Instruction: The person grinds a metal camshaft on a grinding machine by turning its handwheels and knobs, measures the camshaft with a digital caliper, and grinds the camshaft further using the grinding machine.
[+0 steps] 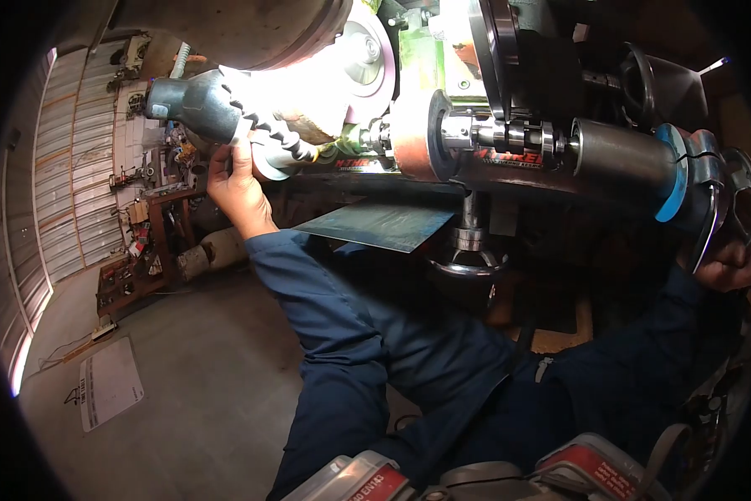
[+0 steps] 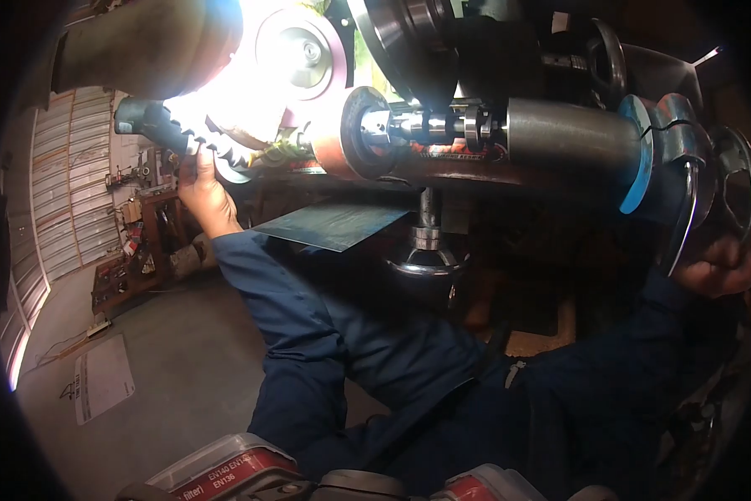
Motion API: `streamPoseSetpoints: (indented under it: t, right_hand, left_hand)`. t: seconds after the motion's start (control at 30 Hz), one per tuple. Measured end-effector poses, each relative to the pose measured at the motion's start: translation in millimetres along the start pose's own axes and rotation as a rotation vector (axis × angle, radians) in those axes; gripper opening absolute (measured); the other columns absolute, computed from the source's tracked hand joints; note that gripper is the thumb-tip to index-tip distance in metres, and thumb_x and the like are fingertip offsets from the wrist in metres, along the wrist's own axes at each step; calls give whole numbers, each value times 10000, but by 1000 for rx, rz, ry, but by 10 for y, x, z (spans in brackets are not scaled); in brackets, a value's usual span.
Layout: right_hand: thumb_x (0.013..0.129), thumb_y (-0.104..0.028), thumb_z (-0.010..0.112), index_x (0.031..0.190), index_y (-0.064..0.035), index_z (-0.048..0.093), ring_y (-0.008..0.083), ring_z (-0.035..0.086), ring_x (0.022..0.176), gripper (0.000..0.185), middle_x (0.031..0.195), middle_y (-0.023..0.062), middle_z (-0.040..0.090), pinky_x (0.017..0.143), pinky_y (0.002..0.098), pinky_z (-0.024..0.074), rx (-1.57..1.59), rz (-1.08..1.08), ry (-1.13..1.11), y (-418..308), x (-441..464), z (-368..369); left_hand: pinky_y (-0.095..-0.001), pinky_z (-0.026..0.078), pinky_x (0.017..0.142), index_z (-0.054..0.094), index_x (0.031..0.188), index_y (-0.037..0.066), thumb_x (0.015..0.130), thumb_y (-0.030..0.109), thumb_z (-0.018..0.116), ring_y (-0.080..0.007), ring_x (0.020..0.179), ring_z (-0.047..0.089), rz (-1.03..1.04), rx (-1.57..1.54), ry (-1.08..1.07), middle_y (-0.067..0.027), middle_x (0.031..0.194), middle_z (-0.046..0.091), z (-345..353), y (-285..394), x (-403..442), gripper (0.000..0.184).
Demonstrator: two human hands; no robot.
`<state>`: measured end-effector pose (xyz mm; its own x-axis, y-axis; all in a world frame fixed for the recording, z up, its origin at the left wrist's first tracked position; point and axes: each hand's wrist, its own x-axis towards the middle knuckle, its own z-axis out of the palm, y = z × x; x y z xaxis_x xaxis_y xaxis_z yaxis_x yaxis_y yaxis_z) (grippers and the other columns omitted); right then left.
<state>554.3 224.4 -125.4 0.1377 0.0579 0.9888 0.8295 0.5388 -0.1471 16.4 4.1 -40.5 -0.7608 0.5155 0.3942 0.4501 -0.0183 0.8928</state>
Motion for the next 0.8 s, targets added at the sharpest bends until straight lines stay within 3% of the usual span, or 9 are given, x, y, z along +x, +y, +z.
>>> streamPoseSetpoints:
  t: [0.1, 0.2, 0.3, 0.4, 0.5, 0.6, 0.73, 0.8]
  right_hand:
    - [970, -243, 523, 1064, 60, 621, 257, 650, 782, 331, 918, 185, 670, 689, 318, 502, -29, 56, -128, -85, 103, -77]
    - [969, -237, 525, 1072, 60, 617, 258, 651, 791, 327, 927, 185, 670, 699, 320, 503, -44, 87, -208, -144, 172, -140]
    - [968, -231, 527, 1079, 60, 614, 260, 653, 800, 324, 936, 184, 670, 708, 321, 505, -52, 97, -261, -181, 207, -174]
    - [967, -225, 530, 1087, 61, 611, 262, 654, 809, 321, 944, 184, 670, 717, 322, 507, -53, 95, -306, -193, 231, -200]
    - [965, -219, 532, 1095, 61, 608, 263, 655, 818, 318, 953, 184, 669, 726, 324, 509, -83, 76, -359, -141, 261, -214]
    - [964, -213, 534, 1103, 61, 604, 265, 657, 827, 315, 962, 184, 669, 735, 325, 511, -108, 64, -403, -135, 303, -221]
    - [962, -205, 537, 1114, 61, 600, 267, 658, 839, 313, 973, 183, 669, 747, 327, 513, -158, 87, -550, -146, 447, -229]
    - [967, -192, 524, 1136, 43, 599, 256, 653, 897, 299, 1021, 173, 664, 791, 322, 508, -118, 241, -725, -179, 562, -211]
  left_hand:
    - [-274, 494, 800, 606, 1106, -55, 880, 41, 643, -143, 868, 604, 13, -3, -16, -84, 989, 644, 18, 17, -7, 248]
    - [-309, 493, 823, 614, 934, -35, 817, 98, 741, -179, 852, 640, 23, -54, 10, -127, 932, 681, 23, 4, 5, 218]
    - [-311, 494, 823, 615, 933, -35, 818, 100, 741, -181, 854, 640, 23, -36, 22, -125, 934, 682, 33, 12, 0, 217]
    - [-276, 499, 807, 616, 1073, -51, 874, 32, 646, -146, 877, 610, 16, -6, 1, -88, 982, 648, 24, 12, -11, 218]
    - [-318, 497, 827, 610, 944, -38, 820, 93, 738, -187, 858, 640, 12, -47, -1, -131, 938, 677, 46, 49, -14, 221]
    - [-318, 499, 830, 606, 963, -42, 820, 94, 739, -191, 862, 640, 27, -34, 28, -139, 948, 674, 8, -3, 2, 238]
    - [-273, 485, 825, 641, 1024, -35, 860, 38, 665, -141, 889, 614, -1, -30, 12, -76, 988, 662, 11, 33, -40, 181]
    - [-275, 480, 831, 645, 1019, -32, 860, 38, 663, -141, 897, 613, -11, -20, 40, -78, 990, 663, 5, 17, -48, 175]
